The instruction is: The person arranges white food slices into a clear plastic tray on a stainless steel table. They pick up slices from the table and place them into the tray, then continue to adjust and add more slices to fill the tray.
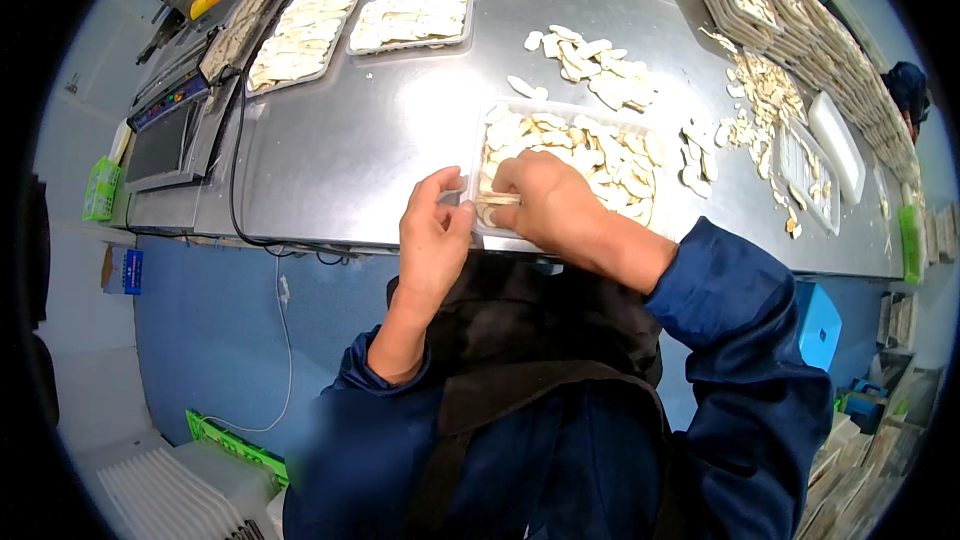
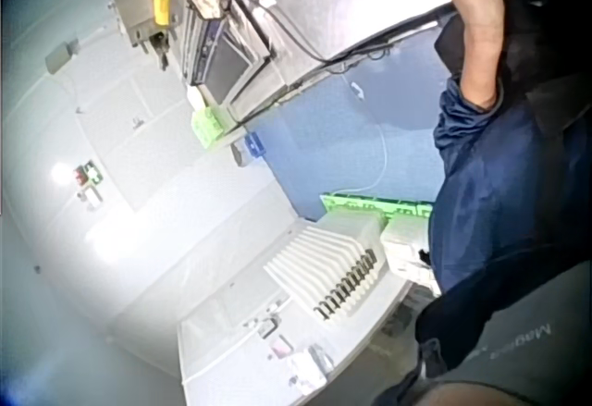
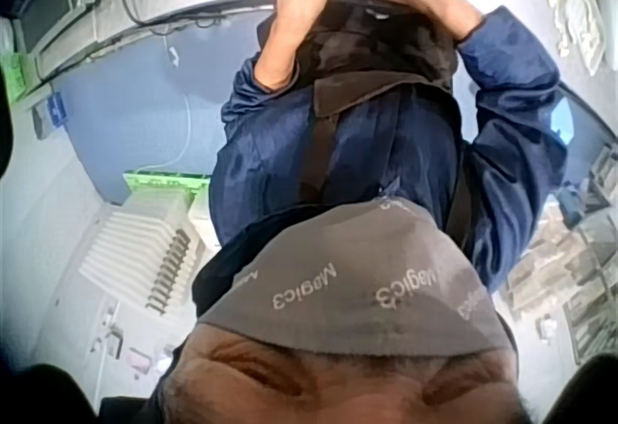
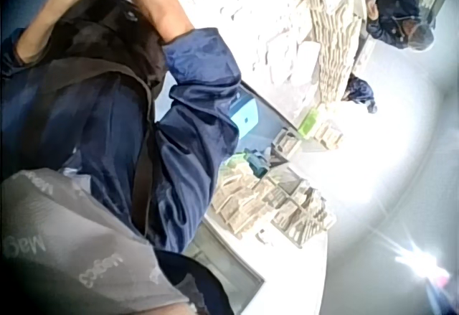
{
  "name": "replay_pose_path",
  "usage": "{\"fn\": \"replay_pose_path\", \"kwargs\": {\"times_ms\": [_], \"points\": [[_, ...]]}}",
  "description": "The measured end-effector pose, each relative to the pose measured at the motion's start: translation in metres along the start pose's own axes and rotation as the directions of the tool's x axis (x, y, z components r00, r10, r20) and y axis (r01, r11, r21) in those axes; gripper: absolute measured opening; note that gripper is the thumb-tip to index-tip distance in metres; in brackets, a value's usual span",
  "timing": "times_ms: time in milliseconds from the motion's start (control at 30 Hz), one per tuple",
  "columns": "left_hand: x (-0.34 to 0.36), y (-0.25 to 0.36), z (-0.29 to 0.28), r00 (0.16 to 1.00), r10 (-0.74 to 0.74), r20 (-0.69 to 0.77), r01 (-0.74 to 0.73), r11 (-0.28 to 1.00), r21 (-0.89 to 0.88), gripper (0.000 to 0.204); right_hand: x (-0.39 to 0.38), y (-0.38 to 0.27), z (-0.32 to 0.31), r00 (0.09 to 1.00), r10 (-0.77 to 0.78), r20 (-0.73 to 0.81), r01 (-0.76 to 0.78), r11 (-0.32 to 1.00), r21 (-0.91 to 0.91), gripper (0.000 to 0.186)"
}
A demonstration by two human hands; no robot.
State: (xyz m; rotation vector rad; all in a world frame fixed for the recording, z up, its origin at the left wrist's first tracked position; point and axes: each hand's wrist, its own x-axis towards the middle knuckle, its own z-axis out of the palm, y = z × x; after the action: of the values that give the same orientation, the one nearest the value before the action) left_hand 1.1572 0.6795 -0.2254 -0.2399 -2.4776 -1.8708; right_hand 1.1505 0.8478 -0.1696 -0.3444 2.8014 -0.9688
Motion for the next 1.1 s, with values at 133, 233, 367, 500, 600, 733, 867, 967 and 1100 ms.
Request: {"fn": "replay_pose_path", "kwargs": {"times_ms": [133, 233, 367, 500, 600, 733, 867, 967, 1100], "points": [[0.0, 0.0, 0.0, 1.0, 0.016, -0.002, -0.016, 1.0, 0.014, 0.037, 0.016, 0.007, -0.028, 0.993, 0.109, -0.053, -0.102, 0.988, 0.112, 0.03], [0.001, 0.0, 0.0, 0.999, 0.036, -0.004, -0.036, 0.999, 0.038, 0.036, 0.049, 0.035, -0.07, 0.966, 0.174, -0.192, -0.139, 0.974, 0.181, 0.033], [0.002, 0.001, 0.0, 1.0, 0.012, -0.02, -0.011, 0.999, 0.044, 0.035, 0.078, 0.074, -0.087, 0.919, 0.098, -0.383, -0.117, 0.993, -0.029, 0.032], [0.003, -0.004, 0.001, 1.0, -0.029, -0.005, 0.029, 1.0, 0.007, 0.034, 0.042, 0.033, -0.051, 0.986, 0.018, -0.167, -0.036, 0.994, -0.106, 0.021], [0.005, -0.004, 0.003, 0.999, -0.039, 0.008, 0.039, 0.999, -0.025, 0.033, 0.021, 0.009, -0.018, 0.998, -0.057, -0.021, 0.052, 0.98, -0.19, 0.026], [0.006, -0.004, 0.004, 0.999, -0.048, 0.016, 0.048, 0.998, -0.043, 0.031, 0.021, 0.007, -0.004, 0.999, -0.033, -0.024, 0.027, 0.977, -0.209, 0.027], [0.008, -0.008, 0.005, 1.0, -0.015, -0.006, 0.015, 1.0, -0.024, 0.029, 0.024, -0.002, -0.012, 0.986, 0.153, 0.064, -0.152, 0.988, -0.014, 0.026], [0.01, -0.002, 0.004, 0.999, 0.02, -0.048, -0.018, 0.999, 0.044, 0.031, 0.03, 0.011, -0.031, 0.968, 0.241, 0.068, -0.25, 0.946, 0.208, 0.022], [0.022, 0.0, 0.003, 0.991, 0.12, -0.06, -0.109, 0.981, 0.157, 0.034, 0.034, 0.034, -0.059, 0.953, 0.301, -0.04, -0.27, 0.901, 0.34, 0.021]]}}
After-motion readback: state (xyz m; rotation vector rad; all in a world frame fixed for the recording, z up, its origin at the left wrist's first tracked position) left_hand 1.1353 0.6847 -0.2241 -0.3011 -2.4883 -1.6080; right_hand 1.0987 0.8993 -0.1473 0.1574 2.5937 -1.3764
